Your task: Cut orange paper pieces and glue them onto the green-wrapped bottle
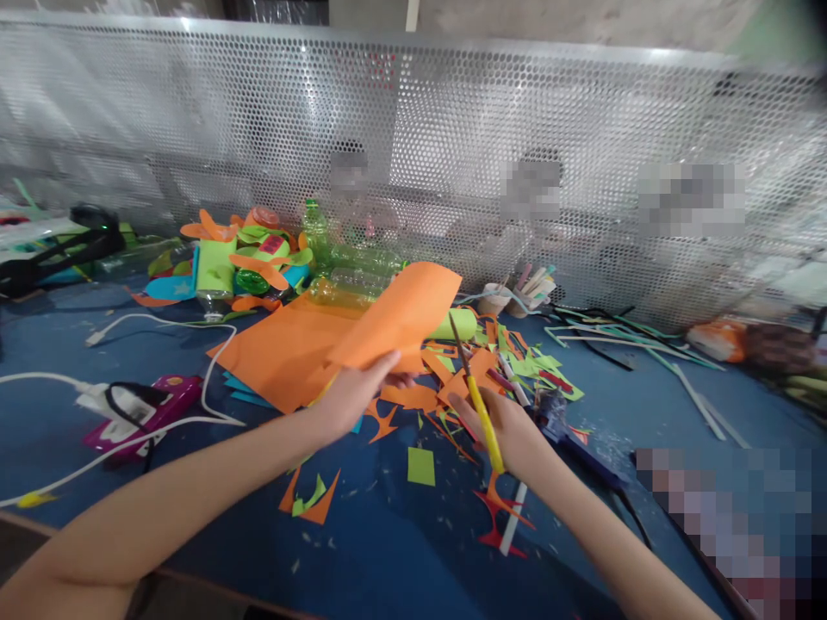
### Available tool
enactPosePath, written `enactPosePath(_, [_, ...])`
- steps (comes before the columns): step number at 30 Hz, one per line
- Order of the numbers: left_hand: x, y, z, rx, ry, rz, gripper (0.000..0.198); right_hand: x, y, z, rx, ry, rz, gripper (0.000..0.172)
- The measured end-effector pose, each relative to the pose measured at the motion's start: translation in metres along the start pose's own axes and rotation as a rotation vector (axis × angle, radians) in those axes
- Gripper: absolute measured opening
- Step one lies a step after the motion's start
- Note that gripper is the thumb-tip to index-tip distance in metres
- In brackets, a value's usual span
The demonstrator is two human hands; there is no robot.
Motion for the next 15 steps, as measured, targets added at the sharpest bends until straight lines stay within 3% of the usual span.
enactPosePath(2, [-0.018,-0.011,0.019,-0.026,-0.151,-0.042,0.019,-0.003,0.003,-0.003,-0.130,-0.007,-0.276,0.028])
enactPosePath(5, [-0.039,-0.020,0.040,-0.052,-0.209,-0.039,0.012,0.001,0.008,-0.014,-0.150,0.050,-0.487,0.025])
enactPosePath(10, [-0.070,-0.009,0.063,-0.067,-0.346,-0.028,0.019,0.014,0.018,-0.028,-0.202,0.075,-0.567,0.024])
enactPosePath(15, [-0.075,0.006,0.072,-0.092,-0.379,-0.084,0.006,0.019,0.016,-0.029,-0.289,0.056,-0.614,0.025])
Point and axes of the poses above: each hand's wrist, its own z-axis towards the middle knuckle, its own x-axis out of the palm, y = z × x, the point moved 5 cm from there along z, towards the middle knuckle, and after that the axes turned 11 degrees about -y, right-handed, at the moved point
